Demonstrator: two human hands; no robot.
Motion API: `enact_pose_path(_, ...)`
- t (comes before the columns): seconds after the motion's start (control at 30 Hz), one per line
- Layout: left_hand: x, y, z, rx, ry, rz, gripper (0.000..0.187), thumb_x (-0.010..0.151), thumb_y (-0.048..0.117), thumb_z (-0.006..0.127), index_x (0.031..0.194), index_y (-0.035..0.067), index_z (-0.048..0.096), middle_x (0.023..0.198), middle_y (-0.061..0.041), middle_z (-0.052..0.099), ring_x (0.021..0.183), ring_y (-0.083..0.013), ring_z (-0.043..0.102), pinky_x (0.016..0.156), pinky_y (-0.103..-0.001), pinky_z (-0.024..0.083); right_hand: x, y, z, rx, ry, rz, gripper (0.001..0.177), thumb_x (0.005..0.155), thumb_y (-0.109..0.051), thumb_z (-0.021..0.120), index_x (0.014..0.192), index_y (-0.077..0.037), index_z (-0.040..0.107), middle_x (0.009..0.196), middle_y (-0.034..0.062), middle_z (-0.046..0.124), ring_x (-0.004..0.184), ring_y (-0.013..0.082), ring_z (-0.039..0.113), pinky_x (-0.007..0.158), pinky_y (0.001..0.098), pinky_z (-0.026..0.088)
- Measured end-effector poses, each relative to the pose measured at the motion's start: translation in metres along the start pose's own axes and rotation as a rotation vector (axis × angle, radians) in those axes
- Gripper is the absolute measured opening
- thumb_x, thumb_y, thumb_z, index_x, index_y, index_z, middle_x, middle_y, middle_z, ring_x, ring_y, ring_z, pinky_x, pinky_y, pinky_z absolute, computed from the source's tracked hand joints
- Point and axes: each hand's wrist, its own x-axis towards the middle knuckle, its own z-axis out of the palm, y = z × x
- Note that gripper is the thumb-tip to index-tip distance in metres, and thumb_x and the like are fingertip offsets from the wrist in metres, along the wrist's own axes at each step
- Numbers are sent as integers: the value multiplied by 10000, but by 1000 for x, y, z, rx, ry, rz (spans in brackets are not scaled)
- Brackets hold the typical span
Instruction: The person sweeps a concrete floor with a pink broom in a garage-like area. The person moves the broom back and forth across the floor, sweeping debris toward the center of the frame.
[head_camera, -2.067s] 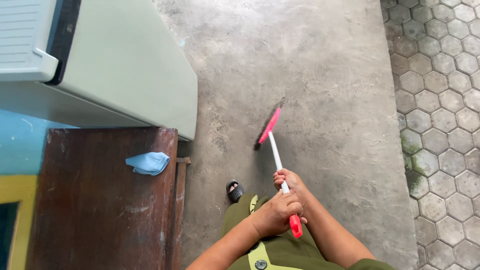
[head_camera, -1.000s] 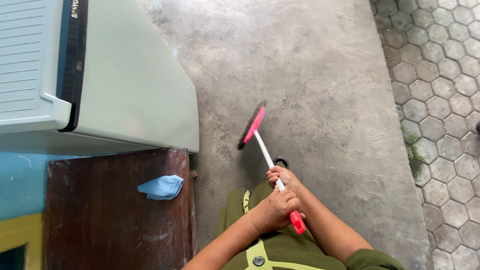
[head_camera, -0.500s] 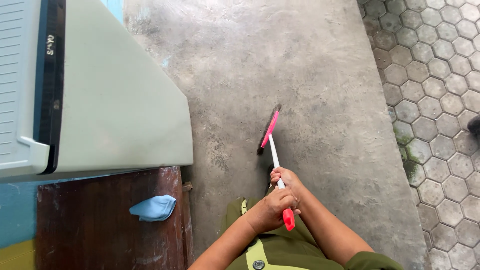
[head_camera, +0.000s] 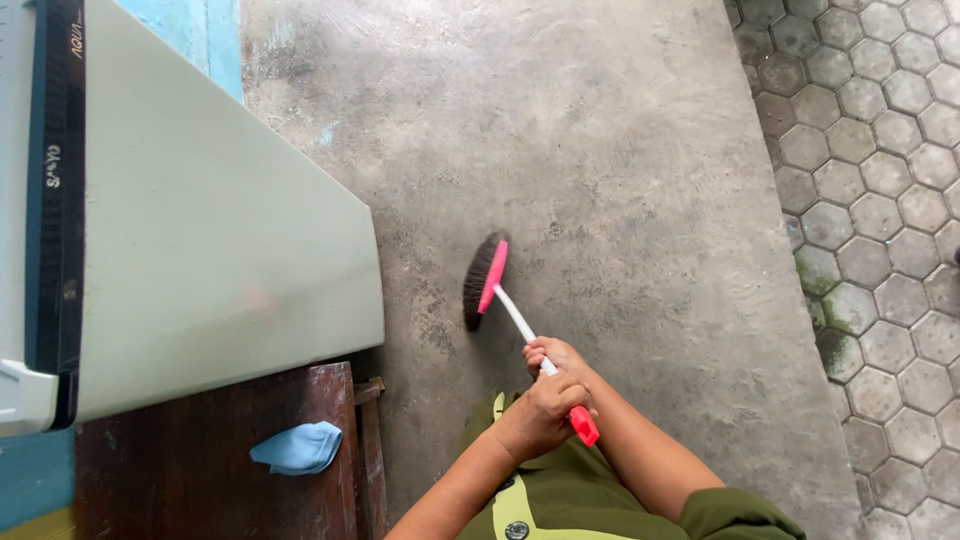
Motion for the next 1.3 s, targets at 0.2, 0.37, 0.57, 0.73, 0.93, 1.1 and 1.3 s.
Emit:
enact_pose_path(0.2,36,2,-3,-149,23,107,230,1052,113,603,894,53,448,927,-100,551,799,-306,506,774,-402,354,-68,0,37,-188,233,-406,165,921,-40,474,757,-57,476,591,-56,375,468,13,332,390,109,310)
enact_pose_path(0.37,51,7,-19,-74,78,88,289,997,86,712,922,56,434,896,-115,545,771,-289,476,751,-401,389,-105,26,98,-273,314,-488,197,972,-108,508,778,-103,480,598,-80,390,473,18,360,401,131,312)
enact_pose_path(0.57,62,2,-6,217,146,48,349,1017,297,703,884,79,465,856,-97,528,744,-289,483,745,-415,390,-61,-10,87,-248,103,-263,168,996,-111,498,834,-69,484,603,-72,364,480,18,332,413,129,318)
enact_pose_path(0.73,65,-13,2,354,36,-53,376,1045,378,648,855,94,489,796,-68,480,718,-312,479,708,-465,373,-39,-22,79,-138,29,-106,143,977,-93,517,839,-53,515,572,-93,352,477,2,342,403,122,330)
enact_pose_path(0.93,84,-23,22,79,126,19,331,1023,282,696,854,90,485,835,-45,503,730,-259,418,722,-389,341,-61,-53,45,-148,139,-262,131,964,-80,494,836,-49,495,605,-55,382,480,29,347,423,136,355)
enact_pose_path(1.1,106,-17,28,-131,114,92,295,1016,205,699,921,69,455,912,-86,553,788,-254,490,819,-386,399,-140,-27,92,-282,399,-590,165,940,-21,501,778,-53,499,590,-49,389,462,34,343,409,142,332)
enact_pose_path(1.3,130,1,16,-16,110,122,303,1011,230,696,911,79,454,823,-31,559,737,-240,545,1162,-609,330,-151,-46,89,-309,289,-550,148,977,-130,508,837,-142,461,639,-46,465,500,22,410,461,142,396)
